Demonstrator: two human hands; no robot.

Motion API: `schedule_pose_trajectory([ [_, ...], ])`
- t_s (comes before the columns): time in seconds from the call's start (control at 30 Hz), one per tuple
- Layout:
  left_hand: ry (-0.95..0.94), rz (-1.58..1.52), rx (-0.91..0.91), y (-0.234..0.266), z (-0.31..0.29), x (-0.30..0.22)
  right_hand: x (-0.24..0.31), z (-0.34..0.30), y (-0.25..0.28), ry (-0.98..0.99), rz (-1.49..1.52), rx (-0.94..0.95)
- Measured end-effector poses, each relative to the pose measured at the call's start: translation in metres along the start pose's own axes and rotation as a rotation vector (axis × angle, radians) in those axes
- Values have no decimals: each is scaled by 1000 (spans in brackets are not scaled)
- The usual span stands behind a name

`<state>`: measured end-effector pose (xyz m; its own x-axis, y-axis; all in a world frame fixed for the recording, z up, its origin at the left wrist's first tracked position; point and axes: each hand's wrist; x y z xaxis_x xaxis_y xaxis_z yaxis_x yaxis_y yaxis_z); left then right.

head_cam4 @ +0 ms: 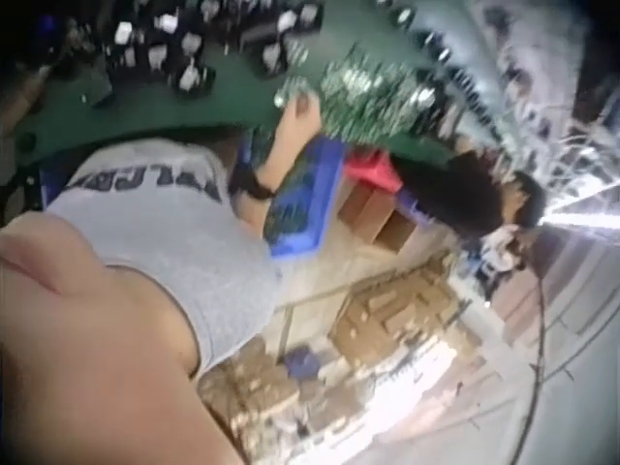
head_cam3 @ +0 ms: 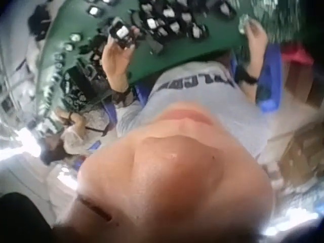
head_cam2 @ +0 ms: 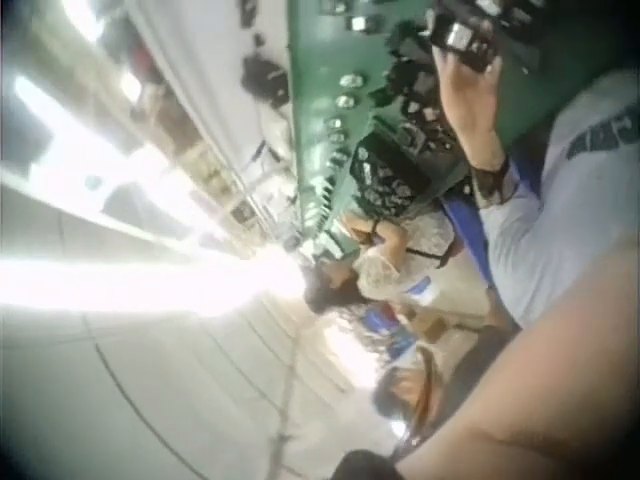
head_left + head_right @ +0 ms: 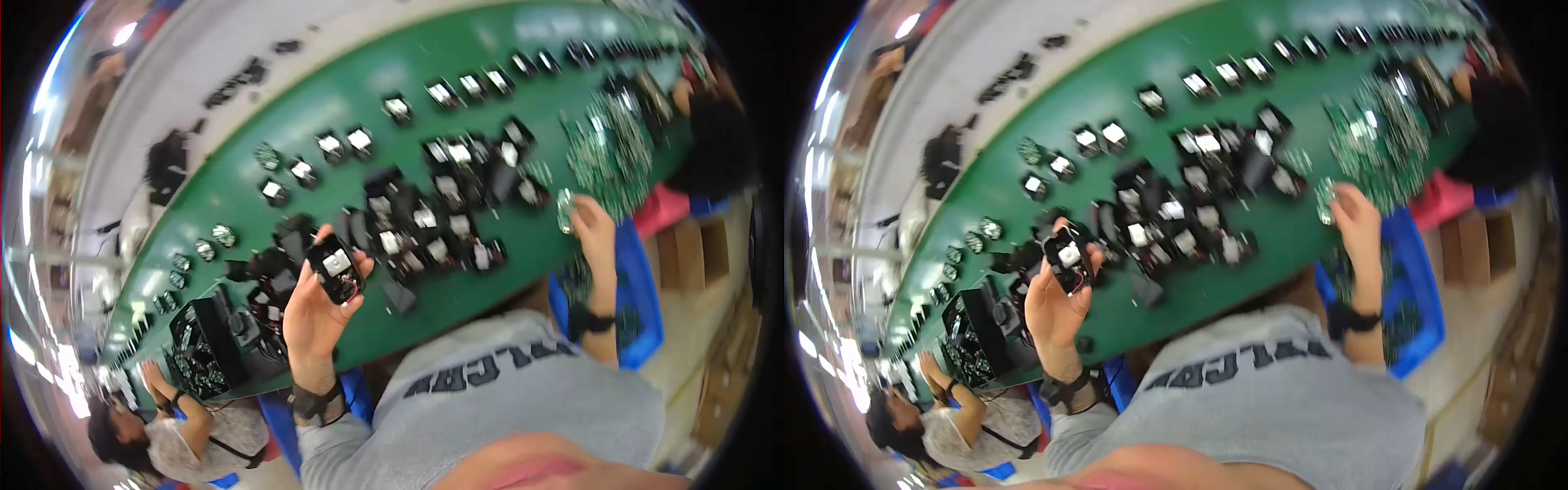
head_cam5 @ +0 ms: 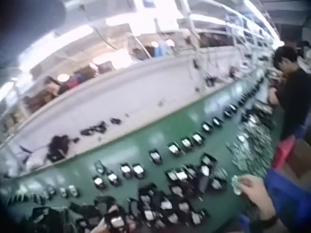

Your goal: The person assembles electronic devices by hand, picking up a circuit board and a black plastic housing, aligning the board inside the housing, and pressing them together before placing the unit back on the table.

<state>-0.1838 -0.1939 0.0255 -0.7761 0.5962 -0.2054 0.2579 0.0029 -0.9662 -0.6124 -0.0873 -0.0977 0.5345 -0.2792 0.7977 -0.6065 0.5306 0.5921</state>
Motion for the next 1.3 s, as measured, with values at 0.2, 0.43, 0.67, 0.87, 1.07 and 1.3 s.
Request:
schedule_pose_trajectory([
  [0.2,118,140,11,28,21,72,5,-4,9,309,-452,-58],
  [0.43,170,202,39,40,32,118,12,-14,24,431,-533,188],
  [0.67,57,420,-11,26,37,137,87,-46,5,663,349,159],
  [0.87,5,383,-50,33,33,137,125,-51,-34,1035,130,160],
  [1.07,-23,422,-83,34,28,134,127,-48,-36,938,13,219],
  [1.3,-20,489,-103,32,30,132,127,-43,-26,874,-79,307],
])
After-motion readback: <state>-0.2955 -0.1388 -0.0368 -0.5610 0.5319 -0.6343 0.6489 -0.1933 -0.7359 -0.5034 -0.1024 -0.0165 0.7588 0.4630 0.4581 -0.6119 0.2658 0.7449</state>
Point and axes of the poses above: each hand's wrist, its own z-axis towards the middle knuckle, its own y-axis out of the back of the hand, x = y × z, and after that the axes turned 14 degrees about -z, right-handed
